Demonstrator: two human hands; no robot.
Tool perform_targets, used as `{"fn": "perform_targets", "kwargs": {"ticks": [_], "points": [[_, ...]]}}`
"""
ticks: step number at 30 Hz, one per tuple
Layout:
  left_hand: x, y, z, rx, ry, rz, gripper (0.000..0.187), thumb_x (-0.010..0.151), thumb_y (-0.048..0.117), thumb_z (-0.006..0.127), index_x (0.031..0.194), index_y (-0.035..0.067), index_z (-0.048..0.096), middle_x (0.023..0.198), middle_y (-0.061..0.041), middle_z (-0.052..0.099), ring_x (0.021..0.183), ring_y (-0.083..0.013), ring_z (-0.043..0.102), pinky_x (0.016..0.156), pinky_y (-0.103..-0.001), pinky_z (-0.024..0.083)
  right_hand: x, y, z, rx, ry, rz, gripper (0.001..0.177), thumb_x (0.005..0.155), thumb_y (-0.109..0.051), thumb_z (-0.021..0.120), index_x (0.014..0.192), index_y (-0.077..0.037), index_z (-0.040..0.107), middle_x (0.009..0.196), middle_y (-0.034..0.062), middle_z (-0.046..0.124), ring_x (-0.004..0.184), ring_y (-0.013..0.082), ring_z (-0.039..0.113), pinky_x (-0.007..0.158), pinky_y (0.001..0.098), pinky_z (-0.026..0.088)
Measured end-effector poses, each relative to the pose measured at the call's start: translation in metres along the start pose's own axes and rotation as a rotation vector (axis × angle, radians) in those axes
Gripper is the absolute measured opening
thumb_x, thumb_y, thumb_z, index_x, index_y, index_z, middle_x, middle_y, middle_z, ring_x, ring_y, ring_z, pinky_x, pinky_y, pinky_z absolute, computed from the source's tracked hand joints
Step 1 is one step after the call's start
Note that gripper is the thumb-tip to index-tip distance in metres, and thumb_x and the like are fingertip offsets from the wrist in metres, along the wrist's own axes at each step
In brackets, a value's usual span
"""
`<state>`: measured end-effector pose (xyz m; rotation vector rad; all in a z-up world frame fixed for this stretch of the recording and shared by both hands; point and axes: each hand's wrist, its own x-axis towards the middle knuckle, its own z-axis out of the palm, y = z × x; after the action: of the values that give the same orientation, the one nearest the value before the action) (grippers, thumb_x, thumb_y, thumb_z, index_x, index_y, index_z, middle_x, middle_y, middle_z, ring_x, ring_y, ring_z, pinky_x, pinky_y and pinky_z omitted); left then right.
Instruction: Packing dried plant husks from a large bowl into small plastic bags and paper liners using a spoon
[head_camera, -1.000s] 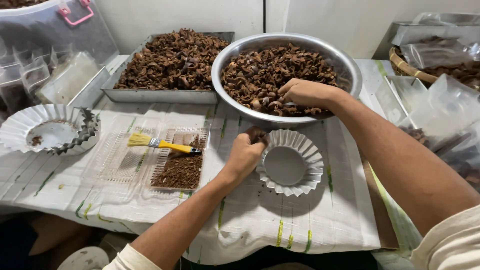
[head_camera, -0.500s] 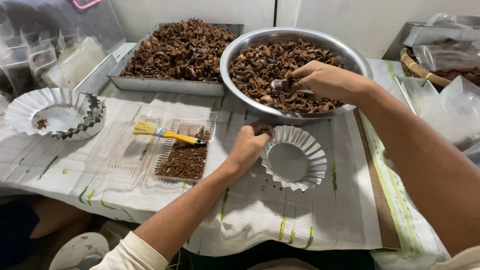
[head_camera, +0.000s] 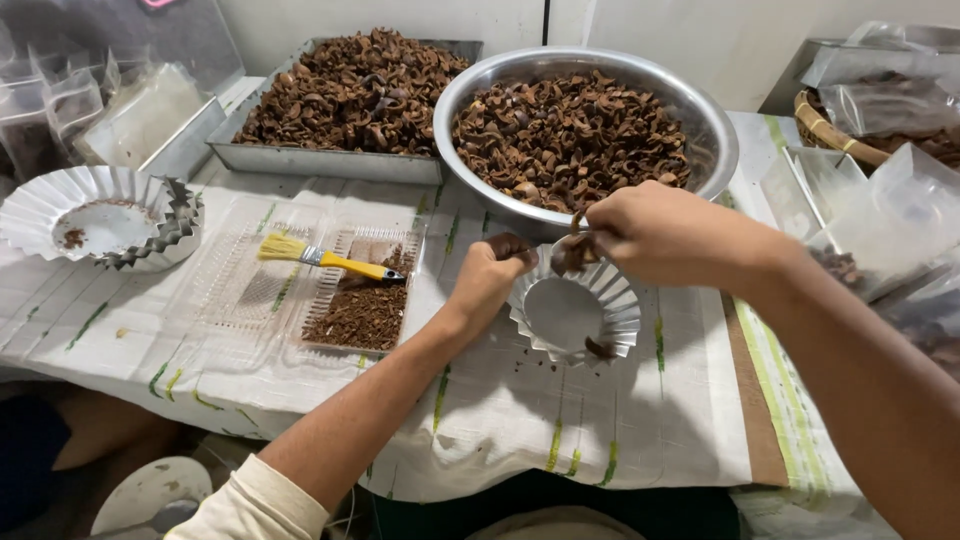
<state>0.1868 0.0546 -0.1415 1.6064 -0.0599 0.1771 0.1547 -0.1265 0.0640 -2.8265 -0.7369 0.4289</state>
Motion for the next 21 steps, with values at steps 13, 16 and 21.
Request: {"fn": "perform_targets", "kwargs": {"ticks": [13, 16, 21], "points": [[-0.007, 0.011, -0.012, -0.094, -0.159, -0.088, 0.021, 0.099, 0.002, 0.058, 0.08, 0.004, 0.065, 0.08, -0.008, 0.065, 0.067, -0.0154, 0.052, 0.055, -0.03, 0.044, 0.006, -0.053, -0.046, -0.142, 0.081, 0.271, 0.023, 0.104, -0.01, 0.045, 0.095, -0.008, 0.065, 0.091, 0.008, 0.066, 0.075, 0.0212, 0.055, 0.069, 0.0359, 0.045], [-0.009, 0.014, -0.013, -0.099, -0.166, -0.069, 0.019, 0.098, 0.001, 0.056, 0.081, 0.005, 0.062, 0.077, -0.007, 0.061, 0.064, -0.0134, 0.049, 0.051, -0.027, 0.041, 0.069, 0.006, -0.036, -0.234, 0.228, 0.214, 0.019, 0.099, -0.001, 0.051, 0.104, -0.005, 0.069, 0.1, 0.014, 0.074, 0.086, 0.0283, 0.068, 0.082, 0.0436, 0.057], [-0.007, 0.001, 0.0, -0.005, -0.077, -0.106, 0.016, 0.09, 0.011, 0.062, 0.076, 0.007, 0.067, 0.069, -0.008, 0.06, 0.063, -0.0179, 0.053, 0.056, -0.031, 0.043, 0.159, 0.116, 0.015, -0.247, 0.116, 0.383, 0.028, 0.098, -0.023, 0.063, 0.082, -0.002, 0.073, 0.075, 0.0155, 0.069, 0.065, 0.0273, 0.063, 0.056, 0.0435, 0.054]]}}
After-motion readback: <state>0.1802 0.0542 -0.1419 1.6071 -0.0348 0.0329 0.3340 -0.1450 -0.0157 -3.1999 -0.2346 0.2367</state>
